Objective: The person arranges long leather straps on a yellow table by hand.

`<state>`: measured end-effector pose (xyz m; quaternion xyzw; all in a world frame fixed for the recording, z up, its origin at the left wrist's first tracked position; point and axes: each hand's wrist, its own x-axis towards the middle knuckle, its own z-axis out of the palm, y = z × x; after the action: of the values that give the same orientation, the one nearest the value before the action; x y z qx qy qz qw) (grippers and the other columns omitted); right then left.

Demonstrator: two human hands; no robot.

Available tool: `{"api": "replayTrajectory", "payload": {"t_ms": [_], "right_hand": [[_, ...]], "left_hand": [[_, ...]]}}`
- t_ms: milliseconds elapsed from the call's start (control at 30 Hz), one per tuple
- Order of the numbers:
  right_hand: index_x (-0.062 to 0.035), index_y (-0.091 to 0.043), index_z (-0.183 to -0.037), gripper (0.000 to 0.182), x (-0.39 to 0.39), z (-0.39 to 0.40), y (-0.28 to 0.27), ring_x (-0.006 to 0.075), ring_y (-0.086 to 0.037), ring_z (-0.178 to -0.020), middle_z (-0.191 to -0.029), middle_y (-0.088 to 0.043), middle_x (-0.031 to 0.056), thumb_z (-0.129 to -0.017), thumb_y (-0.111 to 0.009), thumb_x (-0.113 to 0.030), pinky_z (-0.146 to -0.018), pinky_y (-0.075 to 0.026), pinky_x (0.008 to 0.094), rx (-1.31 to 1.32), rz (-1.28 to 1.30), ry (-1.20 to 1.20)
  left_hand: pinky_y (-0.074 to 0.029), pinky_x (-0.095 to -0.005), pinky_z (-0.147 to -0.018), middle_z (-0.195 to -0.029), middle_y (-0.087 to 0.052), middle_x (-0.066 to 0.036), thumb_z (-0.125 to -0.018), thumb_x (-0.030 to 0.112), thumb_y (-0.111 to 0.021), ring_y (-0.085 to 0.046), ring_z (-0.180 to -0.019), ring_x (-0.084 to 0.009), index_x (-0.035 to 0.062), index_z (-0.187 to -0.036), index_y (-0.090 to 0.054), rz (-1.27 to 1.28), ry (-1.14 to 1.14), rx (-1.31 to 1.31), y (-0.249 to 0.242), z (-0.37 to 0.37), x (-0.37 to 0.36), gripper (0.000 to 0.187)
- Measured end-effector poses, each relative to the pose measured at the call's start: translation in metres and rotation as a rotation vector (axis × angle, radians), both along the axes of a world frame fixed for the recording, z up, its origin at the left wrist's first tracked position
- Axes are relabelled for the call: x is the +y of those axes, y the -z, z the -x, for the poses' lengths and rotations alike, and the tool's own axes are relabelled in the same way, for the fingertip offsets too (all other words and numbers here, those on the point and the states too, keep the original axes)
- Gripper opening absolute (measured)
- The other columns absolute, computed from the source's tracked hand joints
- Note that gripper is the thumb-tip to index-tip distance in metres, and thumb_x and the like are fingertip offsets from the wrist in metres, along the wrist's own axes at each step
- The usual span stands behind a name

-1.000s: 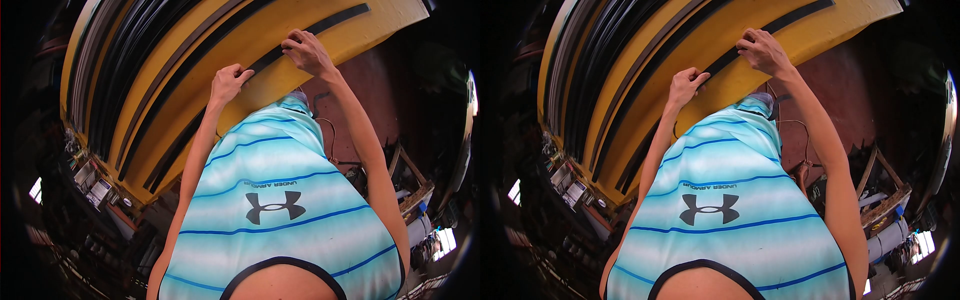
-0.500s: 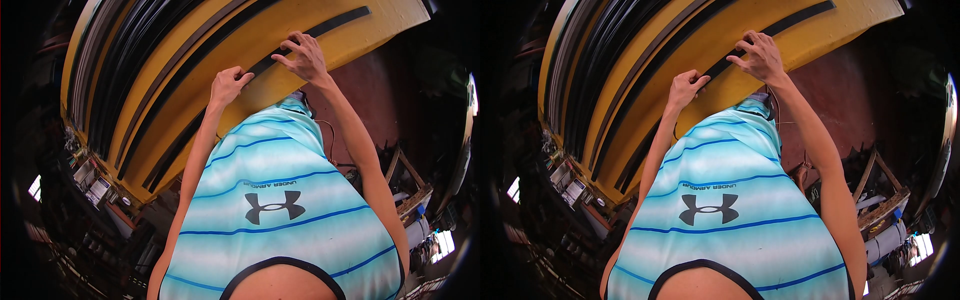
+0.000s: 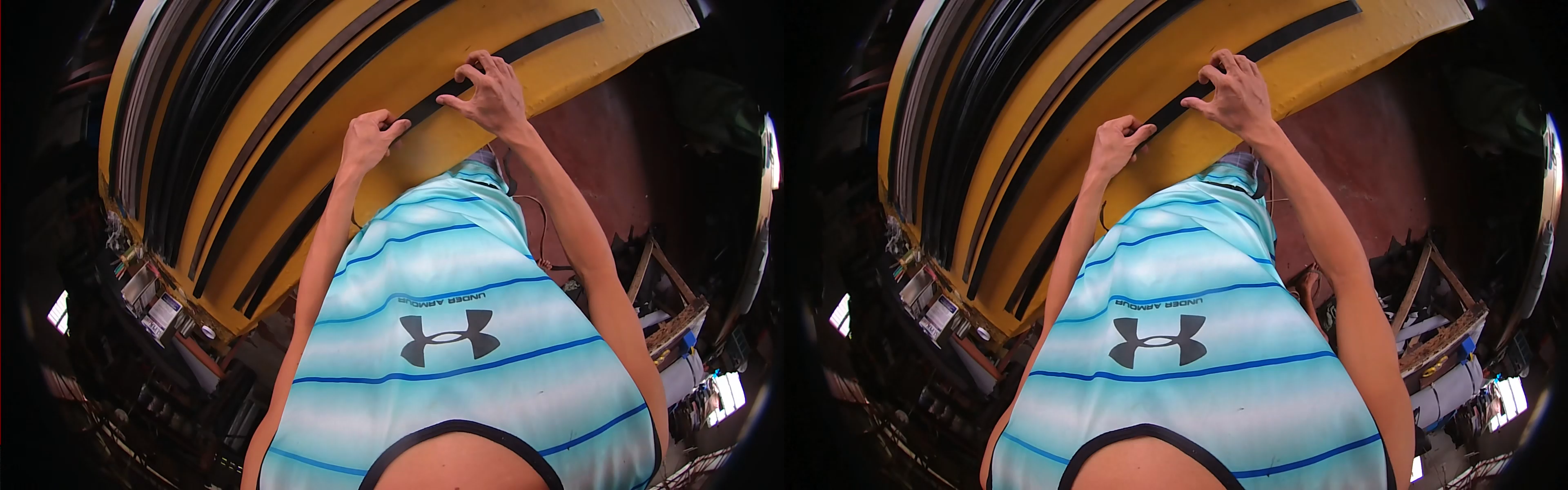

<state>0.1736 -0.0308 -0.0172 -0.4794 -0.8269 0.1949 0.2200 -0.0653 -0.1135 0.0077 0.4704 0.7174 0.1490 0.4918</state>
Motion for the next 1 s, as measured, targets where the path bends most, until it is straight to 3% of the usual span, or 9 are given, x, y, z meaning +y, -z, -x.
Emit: {"api": "replayTrajectory", "payload": {"t_ms": [1000], "right_hand": [[-0.0097,-0.069,-0.091,0.048,-0.0008,0.0004,0.0045,0.0294,-0.057,-0.108,-0.115,-0.059,0.0055,-0.073,-0.085,-0.051,-0.094,-0.048,0.0419,0.002,-0.005,0.021]], "left_hand": [[-0.043,-0.0254,-0.046,-0.064,-0.069,-0.006,-0.091,0.030,-0.078,-0.056,-0.047,-0.0094,-0.0007,-0.082,-0.071,0.067,0.015,0.020,-0.0018,0.0004,0.0063,0.033]]}}
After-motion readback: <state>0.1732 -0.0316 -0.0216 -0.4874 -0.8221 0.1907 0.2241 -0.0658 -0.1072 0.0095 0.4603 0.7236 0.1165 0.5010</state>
